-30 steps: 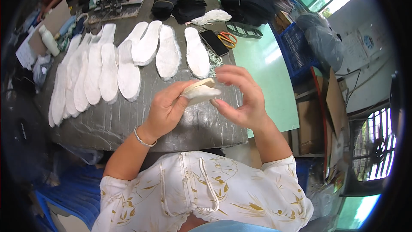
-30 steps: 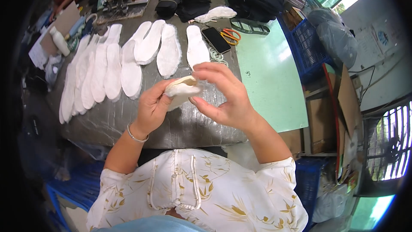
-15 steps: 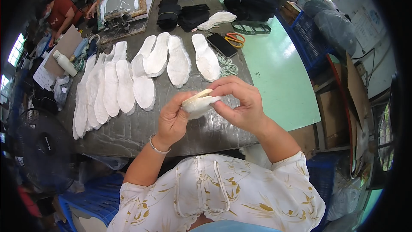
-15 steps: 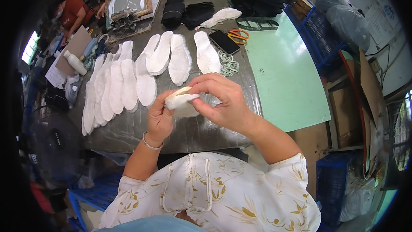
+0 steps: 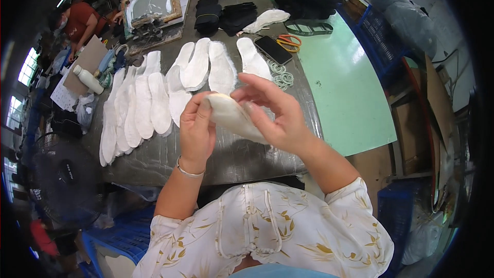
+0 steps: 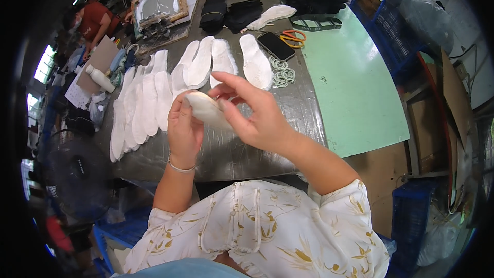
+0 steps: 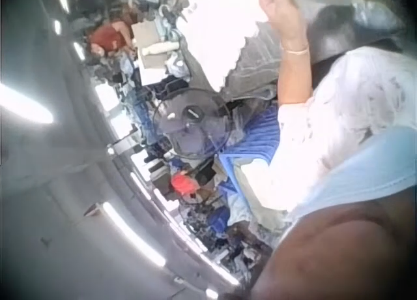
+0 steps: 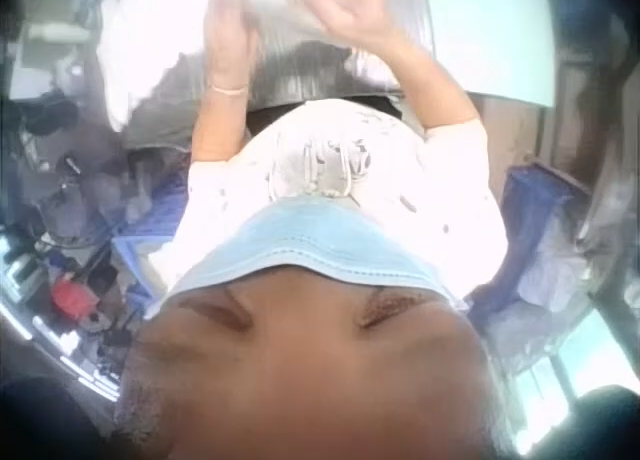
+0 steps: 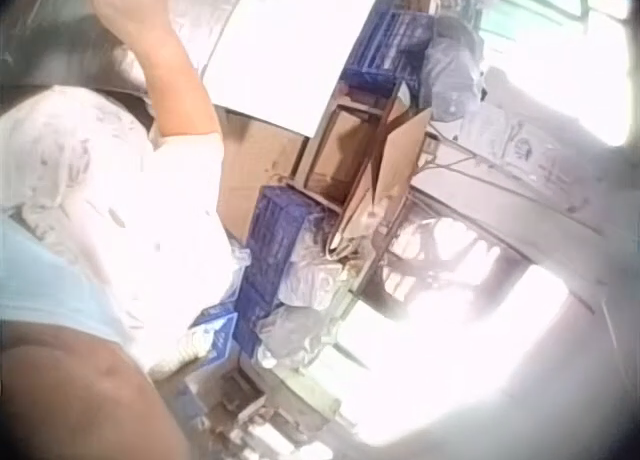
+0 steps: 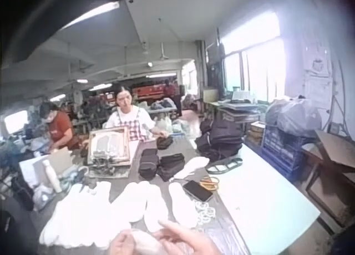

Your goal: Cutting, stacking, and organizing shoe insole components in a manufacturing facility.

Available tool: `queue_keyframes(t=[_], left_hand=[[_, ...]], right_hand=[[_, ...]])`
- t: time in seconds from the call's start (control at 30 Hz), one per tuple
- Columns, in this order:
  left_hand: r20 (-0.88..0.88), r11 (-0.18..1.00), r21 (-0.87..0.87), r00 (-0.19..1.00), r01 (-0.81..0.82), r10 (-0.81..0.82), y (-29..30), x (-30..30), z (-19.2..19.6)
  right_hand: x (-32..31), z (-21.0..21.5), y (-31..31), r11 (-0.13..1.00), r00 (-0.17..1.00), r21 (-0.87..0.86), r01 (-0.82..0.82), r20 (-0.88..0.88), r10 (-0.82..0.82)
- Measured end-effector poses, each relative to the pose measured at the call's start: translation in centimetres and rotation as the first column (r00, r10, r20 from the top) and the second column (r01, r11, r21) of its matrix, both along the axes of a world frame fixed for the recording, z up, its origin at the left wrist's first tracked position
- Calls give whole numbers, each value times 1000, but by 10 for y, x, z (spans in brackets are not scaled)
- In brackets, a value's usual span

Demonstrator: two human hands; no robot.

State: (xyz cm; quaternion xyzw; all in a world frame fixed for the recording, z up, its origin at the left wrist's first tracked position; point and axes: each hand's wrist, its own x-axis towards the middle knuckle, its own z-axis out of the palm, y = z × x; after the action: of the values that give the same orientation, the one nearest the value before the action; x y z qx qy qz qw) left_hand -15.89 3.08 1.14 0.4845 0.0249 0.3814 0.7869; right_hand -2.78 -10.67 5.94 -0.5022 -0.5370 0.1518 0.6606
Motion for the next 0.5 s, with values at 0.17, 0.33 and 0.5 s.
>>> queue_keyframes(t=[0.17, 0.33, 0.5], left_hand=[[99, 971, -216, 991, 107, -87, 15, 4, -3], [71, 974, -217, 997, 59, -44, 8, 12, -9], [53, 960, -281, 999, 13, 2, 7, 20, -17]], right_hand=[[2, -15, 9, 998, 997, -62, -28, -68, 23], [-7, -27, 23, 974, 947, 13, 226, 230, -223], [0, -34, 20, 977, 947, -80, 198, 271, -170]])
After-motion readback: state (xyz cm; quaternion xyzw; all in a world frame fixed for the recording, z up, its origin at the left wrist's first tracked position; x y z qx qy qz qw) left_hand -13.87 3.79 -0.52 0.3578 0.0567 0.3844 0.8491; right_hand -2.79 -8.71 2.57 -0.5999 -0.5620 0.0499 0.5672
